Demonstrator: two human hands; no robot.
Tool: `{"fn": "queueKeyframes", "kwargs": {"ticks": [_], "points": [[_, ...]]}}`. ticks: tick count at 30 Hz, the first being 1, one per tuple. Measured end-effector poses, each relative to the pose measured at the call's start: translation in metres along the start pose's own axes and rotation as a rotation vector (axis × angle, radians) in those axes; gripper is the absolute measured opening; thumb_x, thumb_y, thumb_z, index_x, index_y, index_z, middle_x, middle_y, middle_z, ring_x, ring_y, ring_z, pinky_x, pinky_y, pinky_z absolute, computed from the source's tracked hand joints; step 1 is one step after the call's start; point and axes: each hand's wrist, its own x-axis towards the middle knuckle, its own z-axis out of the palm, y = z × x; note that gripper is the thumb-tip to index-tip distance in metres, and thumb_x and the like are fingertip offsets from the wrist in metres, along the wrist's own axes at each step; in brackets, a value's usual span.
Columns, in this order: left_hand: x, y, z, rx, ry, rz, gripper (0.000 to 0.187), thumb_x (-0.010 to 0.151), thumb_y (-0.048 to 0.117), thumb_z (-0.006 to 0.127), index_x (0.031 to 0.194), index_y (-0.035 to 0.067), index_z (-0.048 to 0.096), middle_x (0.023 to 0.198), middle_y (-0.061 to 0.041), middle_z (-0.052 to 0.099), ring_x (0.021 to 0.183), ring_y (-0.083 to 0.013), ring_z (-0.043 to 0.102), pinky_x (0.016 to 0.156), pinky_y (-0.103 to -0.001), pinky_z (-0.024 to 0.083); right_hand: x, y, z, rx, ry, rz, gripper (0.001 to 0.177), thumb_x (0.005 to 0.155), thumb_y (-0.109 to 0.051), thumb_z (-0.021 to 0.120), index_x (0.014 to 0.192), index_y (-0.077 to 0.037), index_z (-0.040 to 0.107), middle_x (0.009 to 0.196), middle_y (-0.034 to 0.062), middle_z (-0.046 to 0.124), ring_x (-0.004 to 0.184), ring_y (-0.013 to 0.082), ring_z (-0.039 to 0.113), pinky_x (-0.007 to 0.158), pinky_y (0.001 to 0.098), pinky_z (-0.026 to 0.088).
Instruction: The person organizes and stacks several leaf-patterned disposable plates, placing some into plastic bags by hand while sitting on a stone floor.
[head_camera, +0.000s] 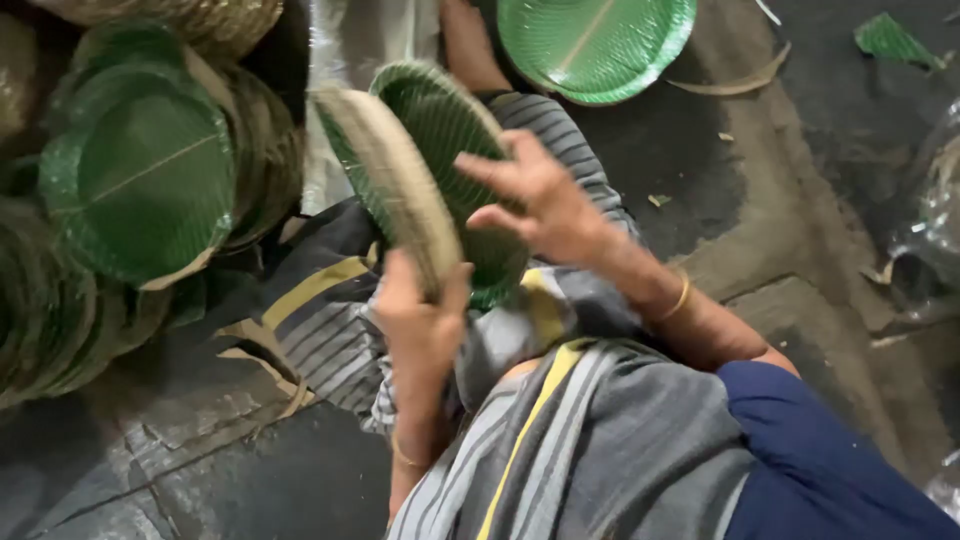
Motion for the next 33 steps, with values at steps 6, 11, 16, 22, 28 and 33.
{"fn": "queueKeyframes", "kwargs": {"ticks": [6,11,16,22,28,33], "points": [[0.023,0.024,-0.065,-0.176,0.341,-0.109,0.030,0.082,0.006,0.082,0.105,-0.002,0.064,0.103,-0.009,0.070,0.087,-0.0152,0.067,0.079,-0.030,0.057,-0.048,0.112,-0.058,0.216,-0.010,0.491,0.079,0.078,0.002,0.069,0.155,-0.013,0.053,0.131,0.0148,0.061,0.123,0.0255,0.061,0.108,0.0347,0.049],[0.023,0.011,-0.054,-0.007,0.160,0.318,0.028,0.091,-0.002,0.084,0.110,-0.009,0.066,0.104,-0.015,0.068,0.088,-0.0271,0.066,0.087,-0.035,0.056,-0.073,0.149,-0.081,0.578,0.062,0.411,0.090,0.074,0.003,0.069,0.160,-0.004,0.042,0.162,0.0056,0.048,0.148,0.0164,0.045,0.125,0.0282,0.032],[0.060,-0.010,-0.008,0.189,-0.375,0.501,0.032,0.079,-0.011,0.066,0.108,0.000,0.072,0.102,-0.017,0.069,0.101,-0.0349,0.066,0.101,-0.048,0.049,-0.114,0.198,-0.071,0.969,0.232,0.471,0.059,0.105,-0.024,0.067,0.154,0.001,0.047,0.140,0.0111,0.058,0.121,0.0167,0.051,0.105,0.0287,0.038],[0.091,-0.085,0.052,0.304,-0.221,0.389,0.041,0.092,-0.002,0.068,0.132,-0.003,0.057,0.125,-0.025,0.064,0.120,-0.0436,0.059,0.105,-0.051,0.044,-0.099,0.157,-0.073,0.551,0.401,0.399,0.056,0.095,-0.004,0.065,0.149,0.000,0.048,0.140,0.0058,0.063,0.129,0.0155,0.059,0.116,0.0314,0.043],[0.118,-0.164,0.124,-0.474,-0.168,-0.269,0.037,0.096,0.009,0.075,0.128,-0.004,0.061,0.111,-0.012,0.072,0.096,-0.0219,0.067,0.088,-0.035,0.055,-0.106,0.168,-0.055,0.886,0.354,0.593,0.068,0.083,0.001,0.080,0.145,0.000,0.054,0.131,0.0063,0.069,0.115,0.0154,0.067,0.103,0.0318,0.054],[0.090,-0.203,0.137,-0.689,-0.197,-0.468,0.030,0.086,0.004,0.079,0.115,-0.002,0.071,0.106,-0.007,0.075,0.089,-0.0170,0.070,0.082,-0.032,0.057,-0.135,0.184,-0.045,0.847,0.320,0.725,0.047,0.084,0.000,0.081,0.129,0.002,0.068,0.117,0.0046,0.075,0.103,0.0152,0.070,0.095,0.0306,0.057]]}}
